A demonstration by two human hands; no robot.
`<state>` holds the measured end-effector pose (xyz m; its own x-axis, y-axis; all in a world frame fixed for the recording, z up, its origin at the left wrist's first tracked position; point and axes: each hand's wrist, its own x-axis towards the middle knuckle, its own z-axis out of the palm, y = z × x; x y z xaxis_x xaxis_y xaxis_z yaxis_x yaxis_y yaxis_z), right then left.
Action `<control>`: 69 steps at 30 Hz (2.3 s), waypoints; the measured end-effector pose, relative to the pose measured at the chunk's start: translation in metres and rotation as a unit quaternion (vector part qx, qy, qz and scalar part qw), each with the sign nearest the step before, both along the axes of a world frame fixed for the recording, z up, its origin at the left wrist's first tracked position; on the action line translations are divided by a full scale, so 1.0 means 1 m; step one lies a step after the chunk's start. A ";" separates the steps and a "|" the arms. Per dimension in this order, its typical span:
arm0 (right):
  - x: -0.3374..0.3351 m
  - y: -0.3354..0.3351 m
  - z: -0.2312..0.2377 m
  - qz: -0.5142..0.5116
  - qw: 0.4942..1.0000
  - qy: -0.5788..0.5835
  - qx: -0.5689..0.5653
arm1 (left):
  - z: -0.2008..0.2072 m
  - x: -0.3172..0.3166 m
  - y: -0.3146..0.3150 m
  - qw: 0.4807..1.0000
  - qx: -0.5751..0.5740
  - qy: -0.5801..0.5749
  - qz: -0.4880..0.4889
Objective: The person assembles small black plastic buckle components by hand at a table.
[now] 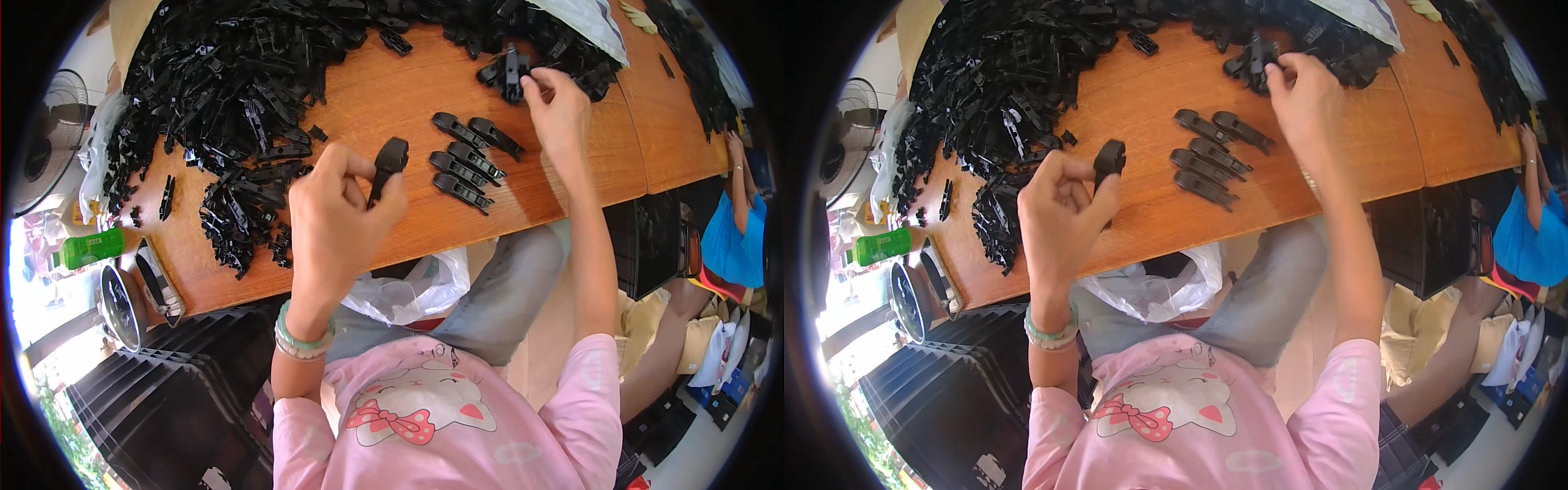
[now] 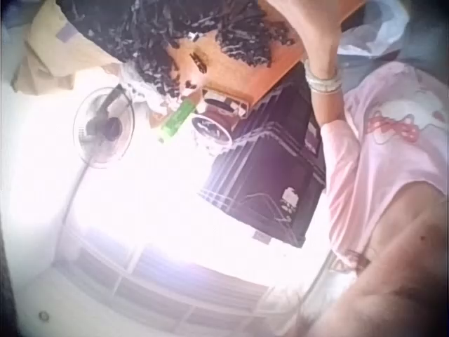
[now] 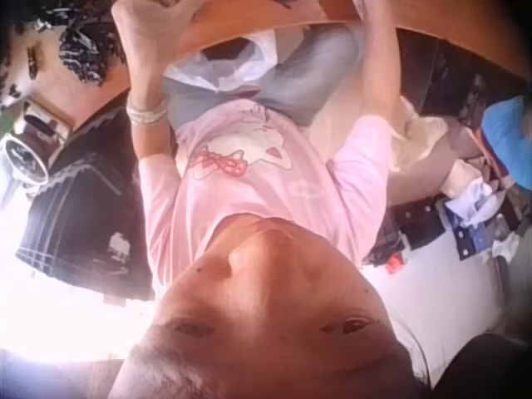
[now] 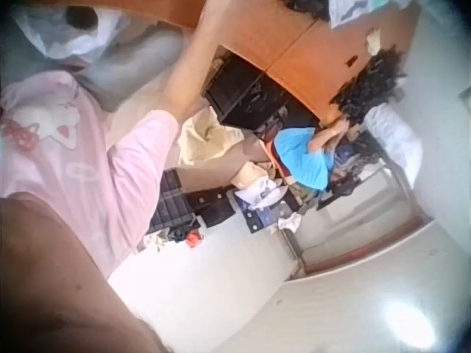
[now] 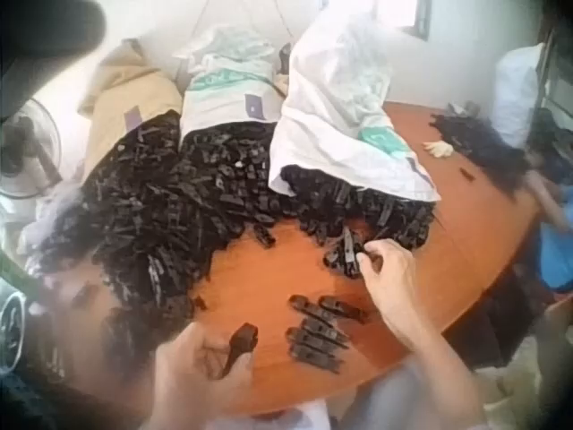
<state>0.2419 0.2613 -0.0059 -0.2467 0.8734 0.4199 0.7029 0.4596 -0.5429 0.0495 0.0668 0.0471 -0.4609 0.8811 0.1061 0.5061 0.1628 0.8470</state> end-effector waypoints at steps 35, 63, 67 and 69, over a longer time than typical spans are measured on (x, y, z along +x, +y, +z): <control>0.057 -0.029 0.004 0.137 0.981 0.038 -0.131 | -0.024 0.042 -0.066 0.890 -0.086 -0.446 -0.041; 0.093 -0.082 0.007 0.019 0.898 0.309 -0.312 | -0.035 0.057 -0.040 0.845 -0.010 -0.534 0.012; 0.062 -0.132 0.024 0.213 0.902 0.281 -0.249 | -0.030 0.060 -0.027 0.796 -0.006 -0.605 0.023; 0.052 -0.140 0.024 0.242 0.918 0.238 -0.205 | -0.031 0.061 -0.024 0.782 -0.005 -0.622 0.024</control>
<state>0.2936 0.1210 0.0180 -0.5211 0.8190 0.2402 0.1098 0.3434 -0.9328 0.1109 0.0425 0.0165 -0.2346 0.8576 -0.4578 -0.7168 0.1655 0.6774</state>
